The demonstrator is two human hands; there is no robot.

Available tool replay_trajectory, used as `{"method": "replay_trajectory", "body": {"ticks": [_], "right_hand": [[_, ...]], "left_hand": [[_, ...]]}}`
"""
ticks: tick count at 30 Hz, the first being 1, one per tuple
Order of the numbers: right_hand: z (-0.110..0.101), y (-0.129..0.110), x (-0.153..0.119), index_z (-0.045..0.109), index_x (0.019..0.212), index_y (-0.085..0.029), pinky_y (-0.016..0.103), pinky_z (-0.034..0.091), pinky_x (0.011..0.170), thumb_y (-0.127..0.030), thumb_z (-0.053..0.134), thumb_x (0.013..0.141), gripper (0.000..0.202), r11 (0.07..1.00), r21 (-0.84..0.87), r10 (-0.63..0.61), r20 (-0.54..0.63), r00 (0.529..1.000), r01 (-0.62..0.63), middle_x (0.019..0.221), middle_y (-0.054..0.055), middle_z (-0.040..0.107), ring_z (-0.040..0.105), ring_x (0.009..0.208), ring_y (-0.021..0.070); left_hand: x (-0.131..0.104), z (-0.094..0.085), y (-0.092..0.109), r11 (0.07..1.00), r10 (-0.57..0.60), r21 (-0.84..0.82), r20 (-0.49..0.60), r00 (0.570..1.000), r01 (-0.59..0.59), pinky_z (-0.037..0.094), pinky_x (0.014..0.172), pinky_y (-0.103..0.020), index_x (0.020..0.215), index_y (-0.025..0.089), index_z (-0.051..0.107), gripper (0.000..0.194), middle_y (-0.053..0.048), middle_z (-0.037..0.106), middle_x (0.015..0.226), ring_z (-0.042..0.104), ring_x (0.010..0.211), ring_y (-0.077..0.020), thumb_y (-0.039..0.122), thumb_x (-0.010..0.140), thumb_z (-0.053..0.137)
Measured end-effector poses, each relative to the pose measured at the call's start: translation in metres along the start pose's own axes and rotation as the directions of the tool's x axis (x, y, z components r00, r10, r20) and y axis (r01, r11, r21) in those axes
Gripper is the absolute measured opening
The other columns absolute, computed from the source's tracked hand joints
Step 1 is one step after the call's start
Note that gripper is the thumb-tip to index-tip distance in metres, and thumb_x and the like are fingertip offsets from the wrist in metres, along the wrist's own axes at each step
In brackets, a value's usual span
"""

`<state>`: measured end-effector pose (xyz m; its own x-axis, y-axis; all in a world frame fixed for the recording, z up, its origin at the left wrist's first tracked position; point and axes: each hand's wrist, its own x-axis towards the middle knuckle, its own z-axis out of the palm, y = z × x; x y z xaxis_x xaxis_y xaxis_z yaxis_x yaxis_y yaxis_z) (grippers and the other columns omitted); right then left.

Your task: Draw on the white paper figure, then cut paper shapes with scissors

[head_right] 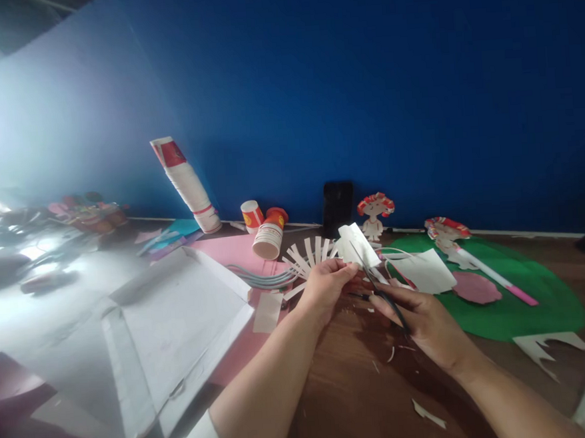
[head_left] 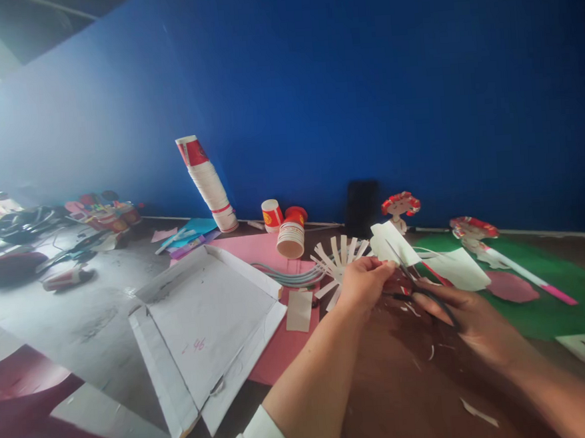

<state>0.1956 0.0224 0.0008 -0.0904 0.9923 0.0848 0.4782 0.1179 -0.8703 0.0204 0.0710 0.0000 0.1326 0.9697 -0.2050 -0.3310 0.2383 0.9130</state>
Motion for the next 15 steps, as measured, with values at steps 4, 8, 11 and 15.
{"method": "replay_trajectory", "body": {"ticks": [4, 8, 11, 15], "right_hand": [[0.000, 0.006, 0.000, 0.087, 0.112, -0.022, 0.032, 0.057, 0.062, -0.068, 0.071, 0.083, 0.057, 1.000, -0.009, 0.013, 0.037, 0.999, -0.013, 0.080, 0.007, 0.079, 0.072, 0.076, 0.0283], [-0.001, 0.012, 0.000, 0.086, 0.115, -0.022, 0.034, 0.058, 0.066, -0.066, 0.071, 0.085, 0.056, 1.000, -0.006, 0.029, 0.057, 0.998, -0.029, 0.088, 0.008, 0.079, 0.071, 0.080, 0.0286], [-0.002, 0.012, -0.001, 0.086, 0.114, -0.021, 0.036, 0.059, 0.069, -0.066, 0.072, 0.085, 0.056, 0.999, 0.008, 0.035, 0.049, 0.998, -0.035, 0.087, 0.008, 0.079, 0.072, 0.081, 0.0299], [-0.001, 0.009, -0.001, 0.087, 0.113, -0.020, 0.037, 0.060, 0.072, -0.067, 0.071, 0.085, 0.057, 1.000, 0.005, 0.017, 0.039, 0.999, -0.018, 0.086, 0.009, 0.078, 0.073, 0.088, 0.0325]], "left_hand": [[0.000, 0.000, 0.000, 1.000, -0.020, 0.002, 0.000, 1.000, 0.020, 0.050, 0.073, -0.029, 0.072, 0.018, 0.062, 0.026, -0.001, 0.066, 0.066, 0.061, 0.062, -0.0138, 0.027, 0.080, 0.085], [-0.001, -0.001, -0.001, 1.000, -0.015, -0.014, 0.013, 1.000, 0.015, 0.051, 0.074, -0.030, 0.072, 0.018, 0.062, 0.030, -0.001, 0.067, 0.067, 0.063, 0.063, -0.0152, 0.032, 0.076, 0.089], [-0.001, -0.001, -0.001, 1.000, -0.008, -0.012, 0.008, 1.000, 0.008, 0.051, 0.074, -0.029, 0.071, 0.018, 0.062, 0.029, -0.001, 0.067, 0.066, 0.064, 0.065, -0.0155, 0.030, 0.077, 0.088], [0.000, 0.000, 0.000, 1.000, -0.018, -0.014, -0.001, 1.000, 0.018, 0.052, 0.074, -0.029, 0.071, 0.018, 0.062, 0.024, -0.001, 0.068, 0.067, 0.064, 0.065, -0.0148, 0.024, 0.082, 0.082]]}}
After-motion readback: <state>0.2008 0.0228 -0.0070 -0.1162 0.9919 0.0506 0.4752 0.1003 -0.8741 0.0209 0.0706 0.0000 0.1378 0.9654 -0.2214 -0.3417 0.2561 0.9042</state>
